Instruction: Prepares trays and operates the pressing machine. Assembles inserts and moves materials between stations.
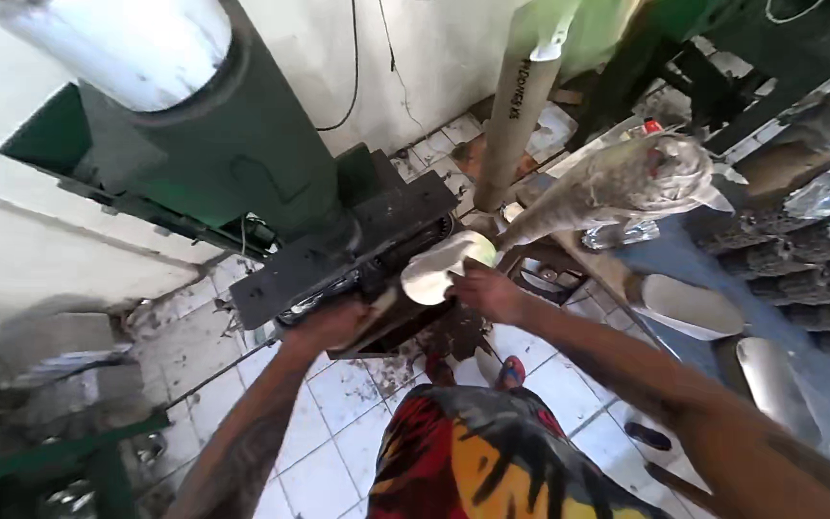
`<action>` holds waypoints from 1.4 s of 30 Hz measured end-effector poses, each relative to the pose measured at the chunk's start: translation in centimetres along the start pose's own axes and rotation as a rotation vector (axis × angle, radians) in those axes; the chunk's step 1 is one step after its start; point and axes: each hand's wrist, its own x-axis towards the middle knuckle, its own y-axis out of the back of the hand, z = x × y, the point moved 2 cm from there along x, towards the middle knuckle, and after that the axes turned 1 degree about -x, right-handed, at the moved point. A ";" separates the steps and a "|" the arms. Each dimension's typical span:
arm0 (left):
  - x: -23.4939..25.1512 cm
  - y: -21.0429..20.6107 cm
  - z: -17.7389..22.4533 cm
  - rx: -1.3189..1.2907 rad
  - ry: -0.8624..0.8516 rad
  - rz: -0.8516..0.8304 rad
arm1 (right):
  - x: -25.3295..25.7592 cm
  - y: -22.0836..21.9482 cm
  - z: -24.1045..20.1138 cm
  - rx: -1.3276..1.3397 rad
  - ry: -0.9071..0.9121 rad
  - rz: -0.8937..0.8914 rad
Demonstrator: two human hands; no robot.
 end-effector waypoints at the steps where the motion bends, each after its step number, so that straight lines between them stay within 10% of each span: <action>1: -0.6 -0.6 -2.4 0.032 -0.014 0.021 | 2.3 -1.1 0.9 -0.038 0.095 -0.090; 5: -5.0 0.1 -0.6 0.078 -0.068 0.054 | 10.5 -4.3 1.5 -0.067 -0.008 -0.442; 12: -12.6 -2.2 13.1 -0.570 -0.336 -0.085 | 19.7 -13.0 -12.1 0.146 0.040 -0.507; 18: -12.1 -4.9 17.3 -0.700 -0.139 -0.181 | 17.6 -2.0 -8.6 0.091 0.041 -1.070; 20: -10.9 -5.7 18.2 -0.582 -0.186 -0.362 | 15.0 5.1 -3.3 0.210 -0.216 -1.148; 24: -5.7 -9.1 18.5 -0.875 -0.443 -0.709 | 9.7 16.4 15.6 0.610 -0.124 -0.736; 28: -1.0 -11.2 24.2 -1.010 -0.456 -0.761 | 1.7 28.6 2.7 0.316 -1.021 -0.673; 32: 7.1 -7.2 28.2 -0.733 -0.296 -0.495 | -21.9 17.5 1.5 0.417 -0.851 -0.511; 36: 20.6 -2.0 34.8 -0.234 -0.241 -0.360 | -39.7 6.1 -2.6 0.412 -1.302 -0.516; 42: 38.9 -0.5 43.4 0.309 -0.458 -0.338 | -46.3 0.3 -2.3 0.409 -1.530 -0.462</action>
